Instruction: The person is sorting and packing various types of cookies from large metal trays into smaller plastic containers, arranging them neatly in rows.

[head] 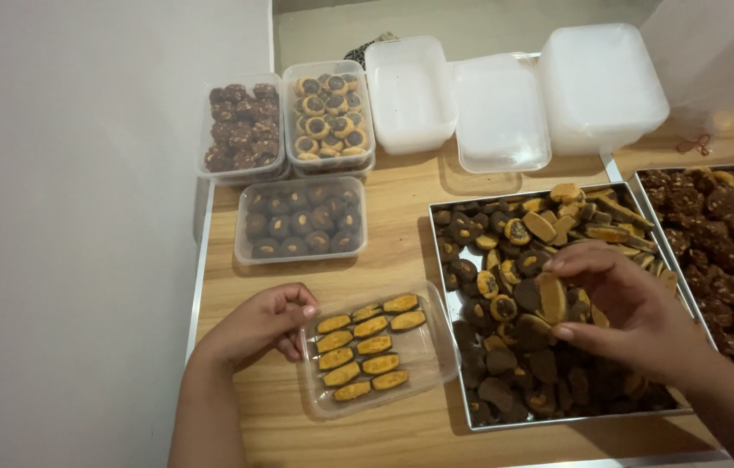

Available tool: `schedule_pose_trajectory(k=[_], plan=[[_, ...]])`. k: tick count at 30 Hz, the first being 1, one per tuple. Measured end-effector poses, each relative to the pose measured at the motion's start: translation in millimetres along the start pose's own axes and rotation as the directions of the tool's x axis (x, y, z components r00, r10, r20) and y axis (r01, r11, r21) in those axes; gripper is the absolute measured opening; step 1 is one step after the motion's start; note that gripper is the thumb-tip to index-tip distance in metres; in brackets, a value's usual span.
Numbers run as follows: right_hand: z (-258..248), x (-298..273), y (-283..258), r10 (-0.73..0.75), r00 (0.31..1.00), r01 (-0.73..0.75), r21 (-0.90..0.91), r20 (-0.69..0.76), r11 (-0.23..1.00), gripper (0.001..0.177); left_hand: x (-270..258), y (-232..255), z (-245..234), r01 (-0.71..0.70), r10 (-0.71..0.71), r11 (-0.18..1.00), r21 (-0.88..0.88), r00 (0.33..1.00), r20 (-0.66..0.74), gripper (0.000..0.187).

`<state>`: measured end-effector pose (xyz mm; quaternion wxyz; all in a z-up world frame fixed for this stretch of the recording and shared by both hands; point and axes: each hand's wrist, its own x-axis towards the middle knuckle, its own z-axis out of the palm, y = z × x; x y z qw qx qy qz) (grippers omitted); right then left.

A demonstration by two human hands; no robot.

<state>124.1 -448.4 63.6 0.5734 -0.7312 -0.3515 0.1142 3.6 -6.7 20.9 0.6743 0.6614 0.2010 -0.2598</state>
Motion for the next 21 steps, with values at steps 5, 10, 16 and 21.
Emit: schedule_pose_trajectory(k=[5,10,16,21], plan=[[1,-2,0,0.13,0.991,-0.116,0.281,-0.032,0.953,0.061,-1,1,0,0.006,-0.006,1.0,-0.006,1.0,0.002,0.019],[14,8,-28,0.572,0.811,-0.487,0.402,-0.122,0.776,0.067,1,-3,-2,-0.004,0.004,1.0,0.003,1.0,0.0,0.02],[37,36,-57,0.827,0.541,-0.678,0.505,-0.15,0.535,0.047,-2,3,1,0.002,-0.002,1.0,0.008,1.0,-0.005,0.017],[37,32,-28,0.797,0.598,-0.668,0.5,-0.081,0.552,0.044,-3,4,2,-0.009,0.009,1.0,-0.007,1.0,0.009,0.017]])
